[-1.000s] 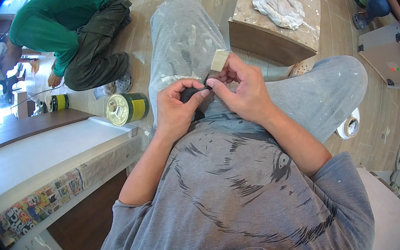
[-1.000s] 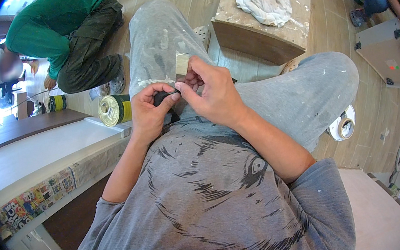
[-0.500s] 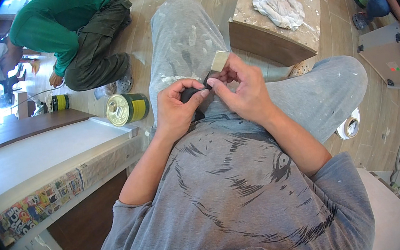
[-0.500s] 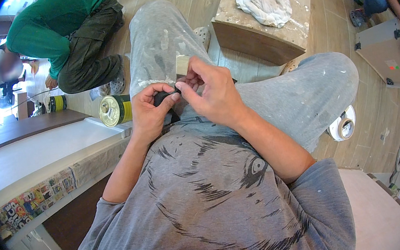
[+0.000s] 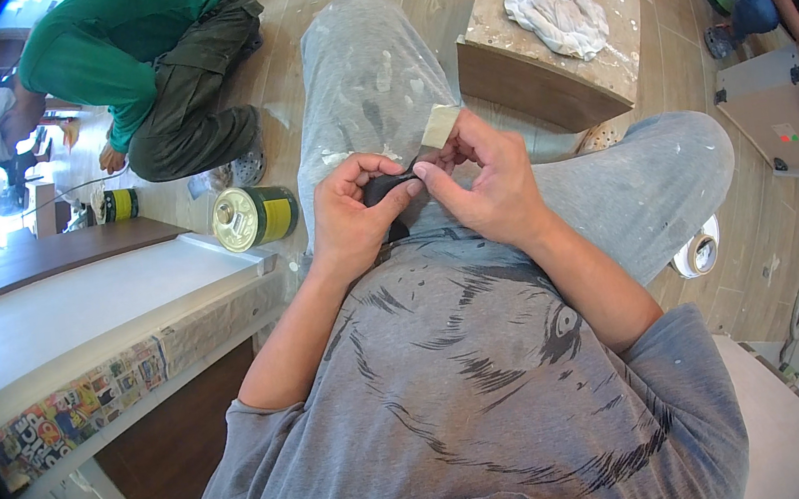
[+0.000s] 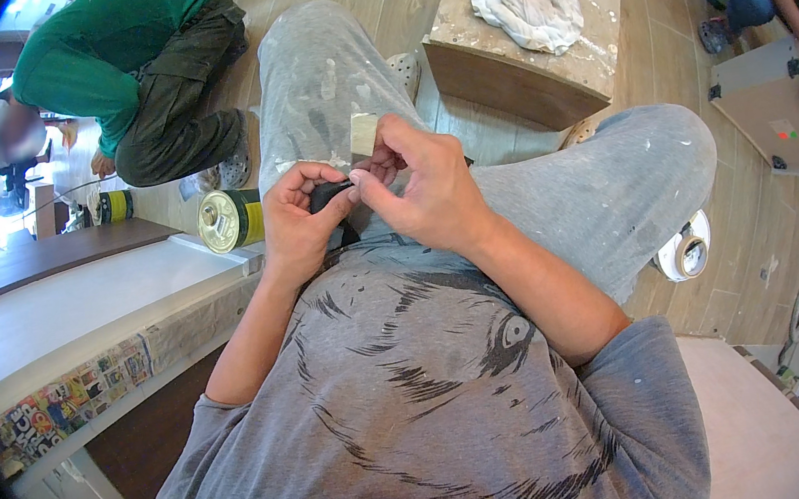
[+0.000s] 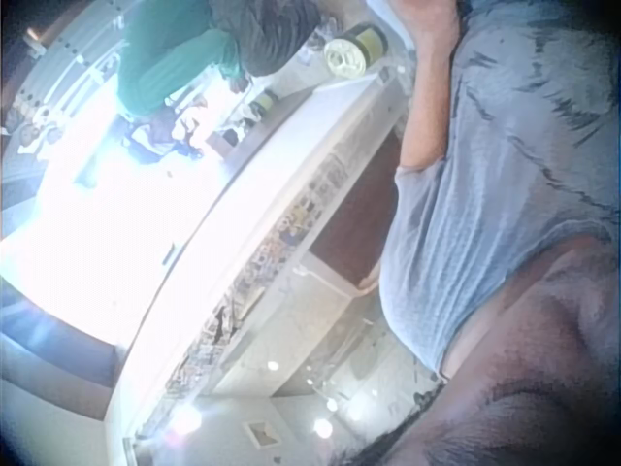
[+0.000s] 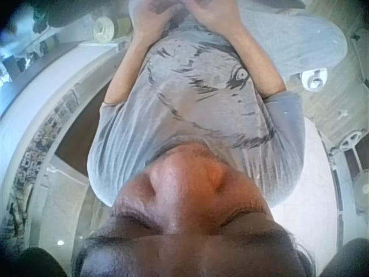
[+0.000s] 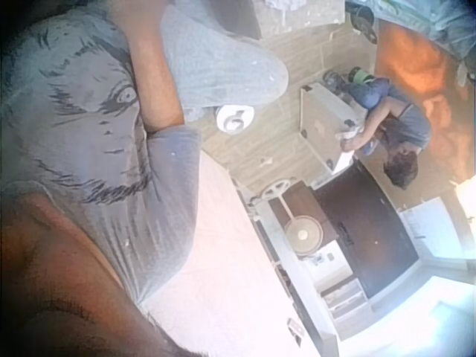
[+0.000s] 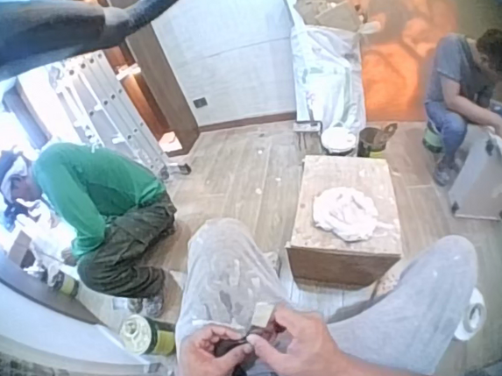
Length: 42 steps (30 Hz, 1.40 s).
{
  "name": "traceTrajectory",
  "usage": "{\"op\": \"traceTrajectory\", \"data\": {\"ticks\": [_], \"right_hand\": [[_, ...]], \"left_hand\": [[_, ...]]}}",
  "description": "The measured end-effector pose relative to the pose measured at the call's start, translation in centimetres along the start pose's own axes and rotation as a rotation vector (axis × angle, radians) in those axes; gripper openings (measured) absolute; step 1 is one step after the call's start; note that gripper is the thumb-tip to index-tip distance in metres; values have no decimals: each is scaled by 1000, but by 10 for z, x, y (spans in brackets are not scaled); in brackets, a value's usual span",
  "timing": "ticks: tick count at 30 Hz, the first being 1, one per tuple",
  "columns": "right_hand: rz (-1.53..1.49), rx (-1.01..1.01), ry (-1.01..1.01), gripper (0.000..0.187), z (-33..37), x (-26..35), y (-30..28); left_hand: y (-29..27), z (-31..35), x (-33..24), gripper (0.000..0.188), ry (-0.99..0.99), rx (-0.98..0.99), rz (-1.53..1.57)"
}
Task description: The person sits on the floor and cleans a black headstrap with a white cloth. They then use a small wooden stick to scrape residue from the strap. Finally, they receive a white drawer unit from a coworker, inspect it, and place it on the floor.
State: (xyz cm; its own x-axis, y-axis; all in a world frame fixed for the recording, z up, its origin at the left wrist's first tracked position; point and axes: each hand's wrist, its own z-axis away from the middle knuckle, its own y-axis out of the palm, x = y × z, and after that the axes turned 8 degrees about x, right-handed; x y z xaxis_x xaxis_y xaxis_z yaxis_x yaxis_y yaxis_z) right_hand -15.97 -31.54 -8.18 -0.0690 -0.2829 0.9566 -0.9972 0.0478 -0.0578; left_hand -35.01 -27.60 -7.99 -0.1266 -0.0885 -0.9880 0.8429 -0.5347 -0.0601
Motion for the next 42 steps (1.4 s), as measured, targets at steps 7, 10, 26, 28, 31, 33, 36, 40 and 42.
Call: {"op": "traceTrajectory", "data": {"ticks": [7, 10, 26, 28, 31, 33, 36, 40, 42], "right_hand": [[127, 27, -9, 23, 1, -4, -1], [178, 8, -1, 23, 0, 0, -4], [177, 29, -10, 20, 0, 1, -4], [152, 35, -13, 20, 0, 2, -3], [125, 32, -10, 21, 1, -4, 0], [181, 12, -1, 21, 0, -6, -1], [114, 28, -30, 21, 2, -5, 0], [124, 40, 5, 20, 0, -3, -1], [178, 28, 17, 20, 0, -4, -3]], "left_hand": [[1, 1, -1, 16, -36, -14, -37], [1, 1, -1, 16, -43, -18, -63], [2, -1, 0, 13, -57, -47, -111], [3, -1, -1, 13, -63, -52, -97], [3, -2, -1, 12, -43, -39, -90], [2, -1, -1, 12, -51, -41, -105], [2, -1, -1, 12, -49, -45, -120], [1, -1, 2, 13, -47, -43, -124], [2, -1, 0, 13, -49, -43, -145]]}}
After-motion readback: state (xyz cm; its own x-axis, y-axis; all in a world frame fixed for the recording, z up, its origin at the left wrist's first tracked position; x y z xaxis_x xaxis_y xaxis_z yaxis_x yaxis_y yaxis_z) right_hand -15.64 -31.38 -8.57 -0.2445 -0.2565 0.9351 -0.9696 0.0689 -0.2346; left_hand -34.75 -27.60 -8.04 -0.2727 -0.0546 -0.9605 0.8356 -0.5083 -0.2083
